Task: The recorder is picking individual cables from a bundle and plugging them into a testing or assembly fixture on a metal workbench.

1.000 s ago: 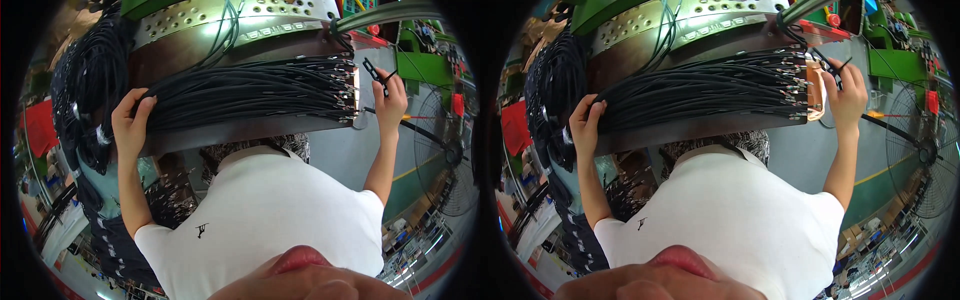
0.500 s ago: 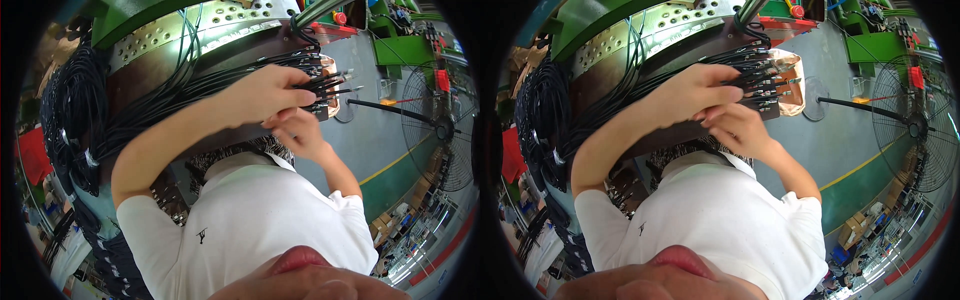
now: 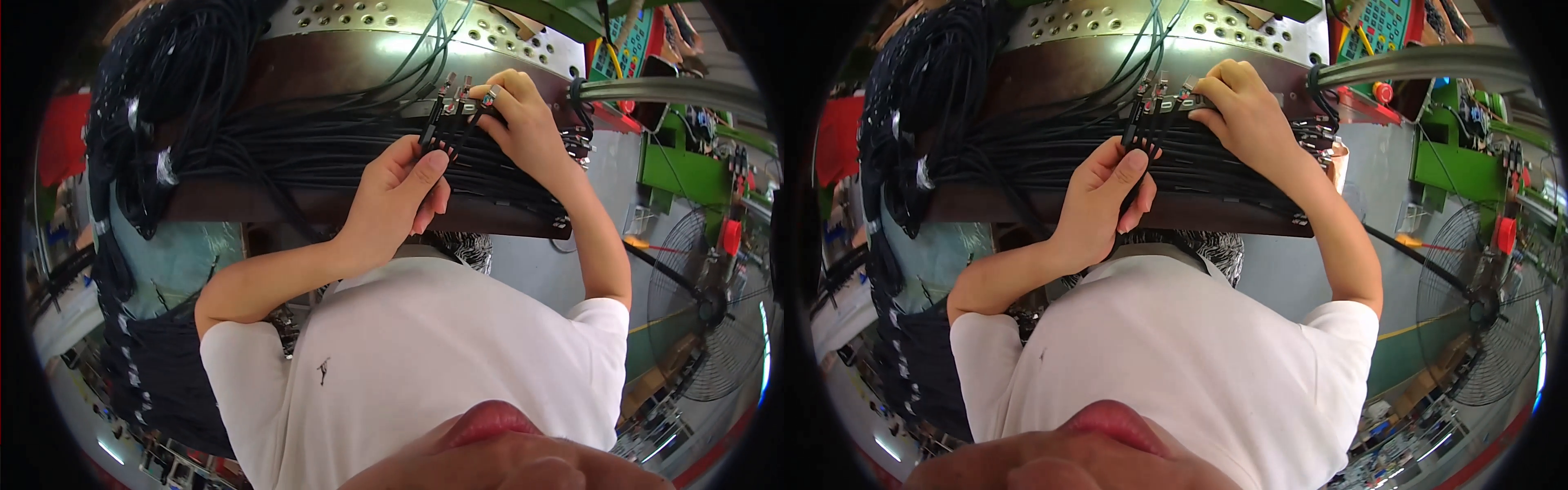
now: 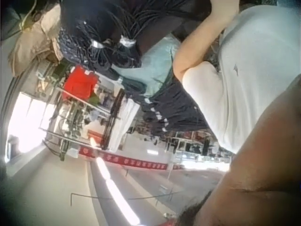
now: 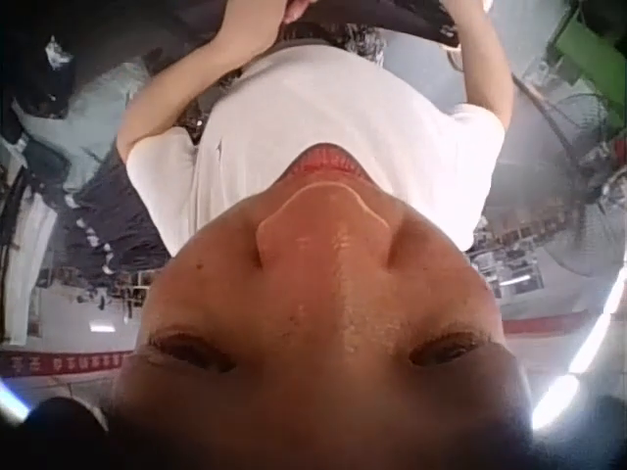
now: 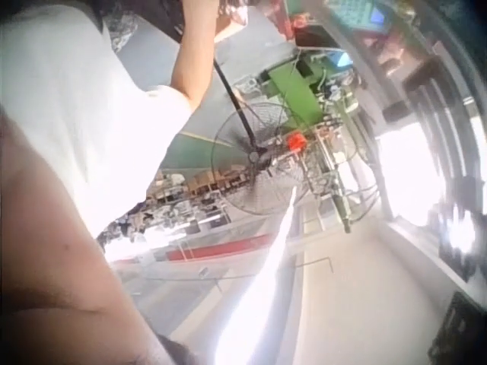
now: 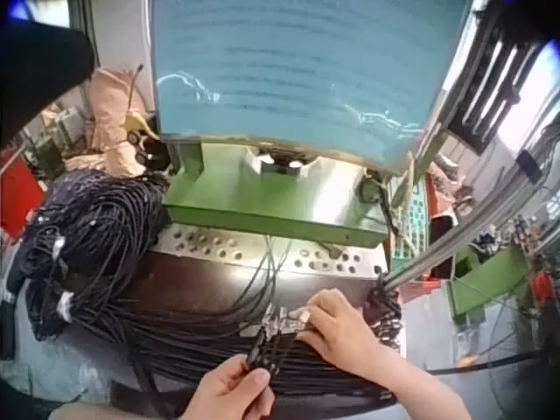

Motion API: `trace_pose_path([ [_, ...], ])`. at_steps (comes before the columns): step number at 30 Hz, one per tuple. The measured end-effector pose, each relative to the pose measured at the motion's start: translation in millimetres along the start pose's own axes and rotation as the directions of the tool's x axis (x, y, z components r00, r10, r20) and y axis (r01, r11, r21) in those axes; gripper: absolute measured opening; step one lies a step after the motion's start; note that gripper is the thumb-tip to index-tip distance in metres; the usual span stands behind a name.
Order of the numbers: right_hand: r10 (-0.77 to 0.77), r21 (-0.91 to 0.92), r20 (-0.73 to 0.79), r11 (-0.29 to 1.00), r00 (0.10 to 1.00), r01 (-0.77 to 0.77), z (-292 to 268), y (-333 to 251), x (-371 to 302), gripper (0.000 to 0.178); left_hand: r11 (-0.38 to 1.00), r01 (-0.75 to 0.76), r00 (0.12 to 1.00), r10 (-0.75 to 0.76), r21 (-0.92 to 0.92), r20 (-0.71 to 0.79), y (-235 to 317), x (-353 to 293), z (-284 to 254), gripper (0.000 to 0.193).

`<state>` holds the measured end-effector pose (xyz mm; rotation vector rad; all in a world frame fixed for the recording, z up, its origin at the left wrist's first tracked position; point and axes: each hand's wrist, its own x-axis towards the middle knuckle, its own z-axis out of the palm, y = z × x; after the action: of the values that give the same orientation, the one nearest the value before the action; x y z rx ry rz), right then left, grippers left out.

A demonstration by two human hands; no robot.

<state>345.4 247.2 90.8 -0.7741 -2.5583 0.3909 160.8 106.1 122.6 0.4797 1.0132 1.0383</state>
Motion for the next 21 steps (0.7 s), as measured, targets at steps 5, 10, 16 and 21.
trace_pose_path([
  [5,-0.200,-0.215,-0.284,0.966,0.938,0.141,-5.3,-33.3,12.2,0.029,0.998,0.062,0.998,-0.062,-0.034,0.004,-6.4,0.8,-11.8,0.022],
  [10,0.013,0.091,-0.228,0.996,0.974,0.008,11.7,-32.6,21.5,0.020,0.981,-0.186,0.981,0.182,-0.059,-0.066,-7.9,5.7,-12.4,0.020],
  [16,0.218,0.339,-0.094,0.925,0.971,-0.174,22.6,-36.2,17.1,0.016,0.988,-0.009,1.000,0.013,-0.155,0.024,7.4,1.4,-17.8,0.028],
  [21,0.137,0.239,-0.102,0.965,0.985,-0.109,17.3,-33.3,14.3,0.019,0.986,0.031,0.999,-0.025,-0.166,0.036,6.1,2.8,-15.7,0.028],
])
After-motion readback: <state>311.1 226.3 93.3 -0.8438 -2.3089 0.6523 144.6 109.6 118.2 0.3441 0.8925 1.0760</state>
